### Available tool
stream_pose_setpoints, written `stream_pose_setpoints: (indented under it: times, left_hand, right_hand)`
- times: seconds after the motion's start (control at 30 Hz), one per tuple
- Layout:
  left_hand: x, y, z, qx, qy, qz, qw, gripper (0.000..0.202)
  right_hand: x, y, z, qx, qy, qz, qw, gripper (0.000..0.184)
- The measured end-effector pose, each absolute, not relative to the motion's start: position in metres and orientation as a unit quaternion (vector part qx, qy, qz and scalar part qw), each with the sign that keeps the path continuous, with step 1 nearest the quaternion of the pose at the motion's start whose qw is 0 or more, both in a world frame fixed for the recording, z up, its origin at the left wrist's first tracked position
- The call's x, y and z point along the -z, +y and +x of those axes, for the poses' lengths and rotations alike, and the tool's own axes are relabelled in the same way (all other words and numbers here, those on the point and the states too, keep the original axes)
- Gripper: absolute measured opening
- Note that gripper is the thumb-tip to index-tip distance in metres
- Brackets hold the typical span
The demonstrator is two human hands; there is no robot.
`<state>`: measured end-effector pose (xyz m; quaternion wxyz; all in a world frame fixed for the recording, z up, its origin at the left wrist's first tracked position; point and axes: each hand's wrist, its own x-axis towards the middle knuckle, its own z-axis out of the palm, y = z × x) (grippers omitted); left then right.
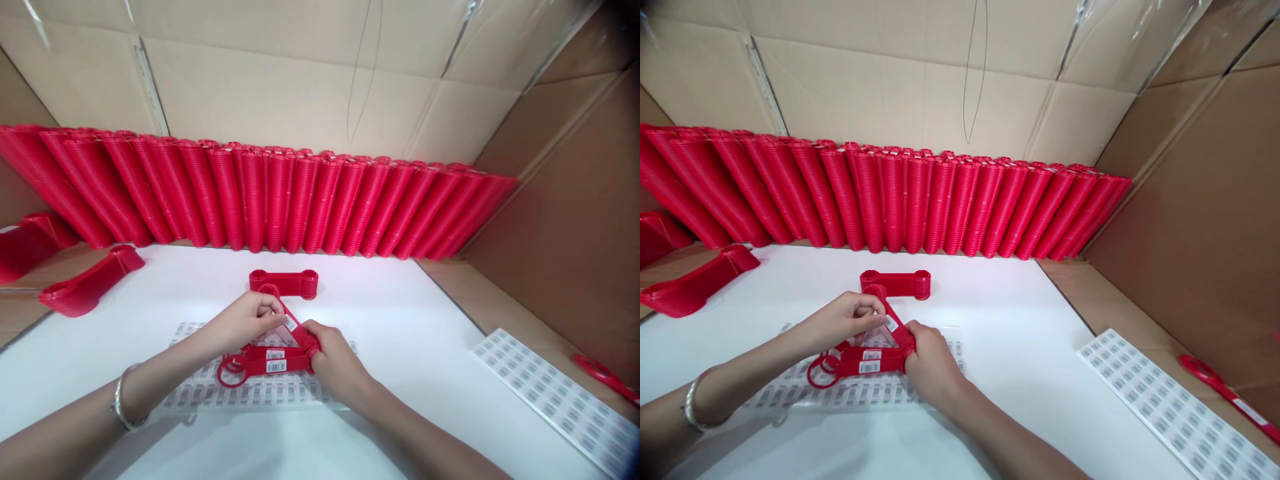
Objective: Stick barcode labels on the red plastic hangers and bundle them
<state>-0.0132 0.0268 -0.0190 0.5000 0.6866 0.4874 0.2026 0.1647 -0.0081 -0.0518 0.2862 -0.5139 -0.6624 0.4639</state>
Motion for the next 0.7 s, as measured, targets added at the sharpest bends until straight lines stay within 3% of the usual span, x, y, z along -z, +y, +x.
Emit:
stream_pose_setpoints:
  times: [0.17,0.37,0.47,0.57,0.7]
  left_hand:
    - [0.018,0.024,-0.011,-0.194,0.505,0.739,0.401,0.024]
    - [0.022,0.010,-0.004,-0.117,0.483,0.867,-0.042,0.030]
    - [0.025,0.009,-0.004,-0.152,0.464,0.854,-0.181,0.040]
    - [0.024,0.014,-0.009,-0.202,0.479,0.831,-0.198,0.048]
    - [0.019,0.023,-0.017,-0.241,0.483,0.838,-0.080,0.028]
  right_hand:
    - [0.053,-0.008,0.164,-0.460,-0.663,-0.518,0.284,0.022]
    - [0.048,-0.011,0.165,-0.454,-0.678,-0.499,0.292,0.027]
    - [0.046,-0.013,0.164,-0.449,-0.685,-0.486,0.305,0.030]
    - [0.046,-0.013,0.163,-0.460,-0.677,-0.481,0.314,0.031]
    - [0.046,-0.011,0.164,-0.469,-0.665,-0.484,0.321,0.031]
